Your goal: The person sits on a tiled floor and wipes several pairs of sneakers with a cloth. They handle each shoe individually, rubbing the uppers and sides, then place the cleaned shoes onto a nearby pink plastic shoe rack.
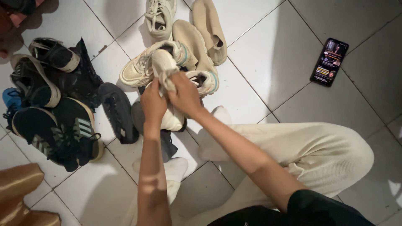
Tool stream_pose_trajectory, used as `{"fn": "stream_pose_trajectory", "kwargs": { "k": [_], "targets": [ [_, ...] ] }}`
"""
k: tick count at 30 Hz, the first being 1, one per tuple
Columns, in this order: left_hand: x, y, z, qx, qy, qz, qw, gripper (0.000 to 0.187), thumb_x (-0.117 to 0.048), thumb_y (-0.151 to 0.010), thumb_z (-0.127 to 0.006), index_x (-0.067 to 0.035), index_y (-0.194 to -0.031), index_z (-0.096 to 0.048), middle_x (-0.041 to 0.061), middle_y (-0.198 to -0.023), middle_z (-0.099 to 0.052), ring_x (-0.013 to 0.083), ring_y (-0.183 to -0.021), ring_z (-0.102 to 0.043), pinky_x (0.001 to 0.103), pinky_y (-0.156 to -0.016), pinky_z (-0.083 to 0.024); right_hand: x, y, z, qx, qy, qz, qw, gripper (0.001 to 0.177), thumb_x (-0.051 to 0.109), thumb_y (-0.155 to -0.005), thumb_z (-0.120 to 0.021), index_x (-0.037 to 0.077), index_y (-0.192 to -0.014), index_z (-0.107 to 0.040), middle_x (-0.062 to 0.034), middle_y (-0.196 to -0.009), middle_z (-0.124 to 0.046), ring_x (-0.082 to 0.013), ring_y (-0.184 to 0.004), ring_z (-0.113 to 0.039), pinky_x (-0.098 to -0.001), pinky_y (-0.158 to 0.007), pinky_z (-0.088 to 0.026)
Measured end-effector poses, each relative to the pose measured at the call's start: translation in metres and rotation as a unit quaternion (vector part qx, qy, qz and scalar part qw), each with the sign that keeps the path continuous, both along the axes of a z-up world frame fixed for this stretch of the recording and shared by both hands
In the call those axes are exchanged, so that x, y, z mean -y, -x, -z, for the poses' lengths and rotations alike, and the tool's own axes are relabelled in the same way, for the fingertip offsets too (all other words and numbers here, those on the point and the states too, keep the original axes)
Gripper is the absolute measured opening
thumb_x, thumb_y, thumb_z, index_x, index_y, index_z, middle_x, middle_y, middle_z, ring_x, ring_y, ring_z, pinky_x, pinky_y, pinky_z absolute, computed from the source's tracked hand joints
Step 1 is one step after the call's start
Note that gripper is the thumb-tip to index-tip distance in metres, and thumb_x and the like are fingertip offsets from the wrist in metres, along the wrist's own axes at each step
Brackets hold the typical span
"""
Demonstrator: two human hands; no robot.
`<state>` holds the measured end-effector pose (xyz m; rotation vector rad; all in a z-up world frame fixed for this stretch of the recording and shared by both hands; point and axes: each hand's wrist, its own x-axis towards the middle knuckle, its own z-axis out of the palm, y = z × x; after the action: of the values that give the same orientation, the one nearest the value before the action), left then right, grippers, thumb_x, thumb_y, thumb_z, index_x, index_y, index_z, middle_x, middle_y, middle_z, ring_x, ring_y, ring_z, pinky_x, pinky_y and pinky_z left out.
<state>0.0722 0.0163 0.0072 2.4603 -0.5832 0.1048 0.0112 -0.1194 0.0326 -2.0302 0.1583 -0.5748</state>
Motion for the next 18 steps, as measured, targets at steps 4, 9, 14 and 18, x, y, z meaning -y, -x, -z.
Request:
{"fn": "stream_pose_trajectory", "kwargs": {
  "k": [4,9,14,18],
  "targets": [
    [-0.006,0.004,0.006,0.004,0.012,-0.006,1.0,0.041,-0.003,-0.089,-0.066,-0.002,-0.13,-0.063,0.022,-0.112,-0.071,0.0441,-0.103,-0.066,0.051,-0.087,-0.051,-0.012,0.001,0.001,-0.007,0.031,-0.003,0.999,0.042,0.009,-0.077,-0.07,0.009,-0.118,-0.06,-0.0182,-0.11,-0.057,-0.0414,-0.093,-0.063,-0.0494,-0.076,-0.052],
    [0.001,0.008,0.007,0.033,-0.014,0.024,0.999,0.037,-0.009,-0.081,-0.07,-0.003,-0.116,-0.065,0.02,-0.109,-0.07,0.0427,-0.103,-0.066,0.05,-0.087,-0.052,0.011,-0.054,0.008,0.037,0.121,0.024,0.992,0.045,0.007,-0.076,-0.074,0.006,-0.117,-0.056,-0.0209,-0.112,-0.055,-0.044,-0.099,-0.059,-0.0516,-0.081,-0.05],
    [0.011,0.014,0.002,0.046,-0.009,-0.008,0.999,0.036,-0.021,-0.089,-0.076,-0.007,-0.12,-0.064,0.019,-0.112,-0.07,0.041,-0.102,-0.065,0.051,-0.083,-0.052,0.022,-0.108,0.004,-0.03,0.165,0.031,0.985,0.045,-0.001,-0.073,-0.07,0.008,-0.116,-0.059,-0.0197,-0.113,-0.056,-0.0438,-0.101,-0.059,-0.053,-0.084,-0.049],
    [0.011,0.033,-0.001,0.029,0.052,-0.083,0.995,0.053,-0.025,-0.078,-0.08,-0.005,-0.123,-0.061,0.023,-0.11,-0.066,0.0443,-0.104,-0.062,0.053,-0.085,-0.05,0.023,-0.11,0.003,0.062,0.108,0.025,0.992,0.046,0.0,-0.072,-0.07,0.007,-0.117,-0.059,-0.0228,-0.118,-0.055,-0.0461,-0.107,-0.057,-0.0505,-0.089,-0.048]
  ]
}}
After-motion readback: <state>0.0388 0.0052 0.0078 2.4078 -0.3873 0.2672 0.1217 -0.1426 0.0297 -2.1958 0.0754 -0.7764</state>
